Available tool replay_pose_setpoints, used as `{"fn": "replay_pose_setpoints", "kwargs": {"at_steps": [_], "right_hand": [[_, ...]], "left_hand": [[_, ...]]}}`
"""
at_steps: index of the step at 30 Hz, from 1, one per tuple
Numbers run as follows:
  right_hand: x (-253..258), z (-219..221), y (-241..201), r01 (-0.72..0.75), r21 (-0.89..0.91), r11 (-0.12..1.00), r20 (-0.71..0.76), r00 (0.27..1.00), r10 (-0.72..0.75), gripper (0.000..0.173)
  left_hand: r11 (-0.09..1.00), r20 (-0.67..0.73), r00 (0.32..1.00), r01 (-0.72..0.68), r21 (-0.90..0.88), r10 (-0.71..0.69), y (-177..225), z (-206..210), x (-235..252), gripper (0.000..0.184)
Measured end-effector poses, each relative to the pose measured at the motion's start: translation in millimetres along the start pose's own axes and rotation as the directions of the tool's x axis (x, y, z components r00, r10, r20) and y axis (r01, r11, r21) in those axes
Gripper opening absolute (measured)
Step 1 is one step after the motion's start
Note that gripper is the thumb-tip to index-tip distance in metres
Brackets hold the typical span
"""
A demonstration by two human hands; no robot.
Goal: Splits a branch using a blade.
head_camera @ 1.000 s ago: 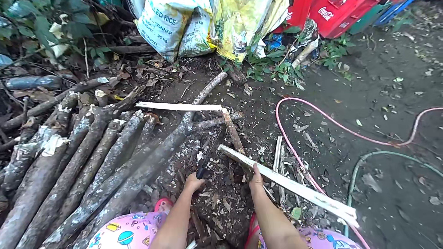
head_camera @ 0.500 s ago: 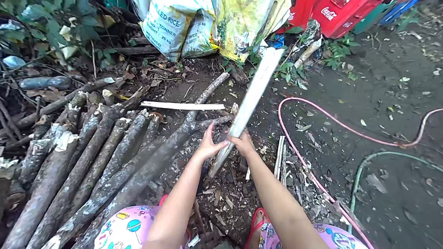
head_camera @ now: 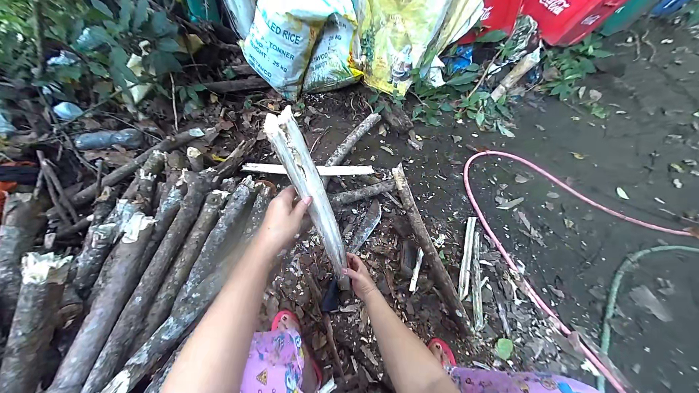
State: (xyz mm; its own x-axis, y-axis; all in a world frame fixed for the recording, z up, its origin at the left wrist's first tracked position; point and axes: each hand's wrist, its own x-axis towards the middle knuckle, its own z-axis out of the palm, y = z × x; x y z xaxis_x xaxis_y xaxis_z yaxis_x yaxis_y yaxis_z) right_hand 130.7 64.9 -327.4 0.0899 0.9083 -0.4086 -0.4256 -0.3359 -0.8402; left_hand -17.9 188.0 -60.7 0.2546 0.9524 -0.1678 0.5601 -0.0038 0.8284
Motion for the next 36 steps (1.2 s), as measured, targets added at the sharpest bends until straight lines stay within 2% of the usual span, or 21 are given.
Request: {"fn": "replay_pose_setpoints", "kwargs": {"at_steps": [2,3,4,5,6,7,8,9,11,13,15,18,21,24,27,30,33,34,36], "right_hand": [[4.2,-0.6,-4.5,0.049,0.04,0.998,0.047,0.998,-0.051,0.091],[5.9,-3.5,-6.9,0.063,0.046,0.997,0.047,0.997,-0.065,0.093],[6.8,-7.7,-7.3,0.063,0.028,0.998,0.015,0.998,-0.064,0.086],[7.3,-11.7,-5.8,0.031,-0.024,0.999,-0.056,0.998,-0.032,0.069],[6.9,-12.8,-3.1,-0.055,-0.132,0.99,-0.169,0.985,0.032,0.05],[6.1,-9.8,1.6,-0.198,-0.277,0.94,-0.299,0.948,0.111,0.042],[4.5,-4.7,8.1,-0.352,-0.392,0.85,-0.395,0.899,0.19,0.046],[2.6,1.6,15.5,-0.463,-0.454,0.762,-0.438,0.86,0.262,0.058],[3.4,16.7,31.1,-0.576,-0.535,0.619,-0.449,0.814,0.37,0.084],[11.1,31.4,38.8,-0.621,-0.599,0.506,-0.475,0.784,0.399,0.095],[19.2,40.3,36.5,-0.638,-0.644,0.423,-0.494,0.769,0.406,0.098],[23.7,42.9,25.2,-0.659,-0.663,0.356,-0.512,0.745,0.427,0.086],[12.0,28.5,17.4,-0.687,-0.612,0.392,-0.531,0.724,0.441,0.067],[-17.8,-3.2,15.9,-0.676,-0.516,0.526,-0.541,0.733,0.412,0.057],[-51.7,-47.2,-1.1,-0.602,-0.402,0.69,-0.574,0.753,0.322,0.047],[-84.4,-77.1,-56.7,-0.502,-0.305,0.809,-0.537,0.792,0.289,0.043],[-116.6,-81.3,-111.6,-0.421,-0.31,0.853,-0.468,0.848,0.248,0.043],[-128.2,-79.2,-128.2,-0.381,-0.32,0.867,-0.455,0.865,0.213,0.042],[-152.2,-77.0,-161.2,-0.223,-0.366,0.904,-0.424,0.904,0.052,0.044]], "left_hand": [[0.999,-0.046,0.999,-0.027,-0.03,0.026,6.2,-12.3,-8.4,0.034],[0.997,-0.09,0.994,-0.058,-0.051,0.054,9.0,-18.7,-11.8,0.034],[0.993,-0.142,0.986,-0.096,-0.063,0.086,12.6,-25.7,-14.8,0.034],[0.989,-0.202,0.972,-0.134,-0.061,0.12,16.8,-33.3,-17.8,0.036],[0.984,-0.263,0.952,-0.174,-0.046,0.156,19.7,-40.7,-19.9,0.037],[0.978,-0.33,0.924,-0.209,-0.018,0.191,21.0,-46.2,-20.7,0.038],[0.971,-0.392,0.893,-0.237,0.01,0.222,21.5,-49.5,-20.6,0.037],[0.969,-0.441,0.866,-0.246,0.034,0.235,21.9,-50.5,-19.4,0.036],[0.969,-0.487,0.843,-0.247,0.024,0.227,21.5,-45.6,-14.2,0.037],[0.97,-0.498,0.84,-0.244,0.009,0.216,18.2,-32.7,-7.5,0.038],[0.965,-0.486,0.844,-0.263,-0.002,0.229,14.5,-16.4,-1.8,0.037],[0.955,-0.47,0.843,-0.296,0.001,0.261,17.0,6.6,6.0,0.035],[0.945,-0.451,0.843,-0.327,0.002,0.293,23.7,28.2,17.1,0.033],[0.949,-0.414,0.864,-0.315,-0.005,0.285,29.6,49.1,27.0,0.033],[0.968,-0.316,0.918,-0.252,0.005,0.241,36.2,70.3,34.1,0.036],[0.976,-0.202,0.955,-0.218,0.016,0.217,38.3,88.8,40.7,0.041],[0.963,-0.117,0.956,-0.27,0.017,0.271,43.1,95.5,43.0,0.047],[0.959,-0.082,0.956,-0.282,0.002,0.281,45.4,95.5,42.7,0.049],[0.955,-0.028,0.955,-0.297,-0.026,0.296,51.3,96.2,41.0,0.049]]}}
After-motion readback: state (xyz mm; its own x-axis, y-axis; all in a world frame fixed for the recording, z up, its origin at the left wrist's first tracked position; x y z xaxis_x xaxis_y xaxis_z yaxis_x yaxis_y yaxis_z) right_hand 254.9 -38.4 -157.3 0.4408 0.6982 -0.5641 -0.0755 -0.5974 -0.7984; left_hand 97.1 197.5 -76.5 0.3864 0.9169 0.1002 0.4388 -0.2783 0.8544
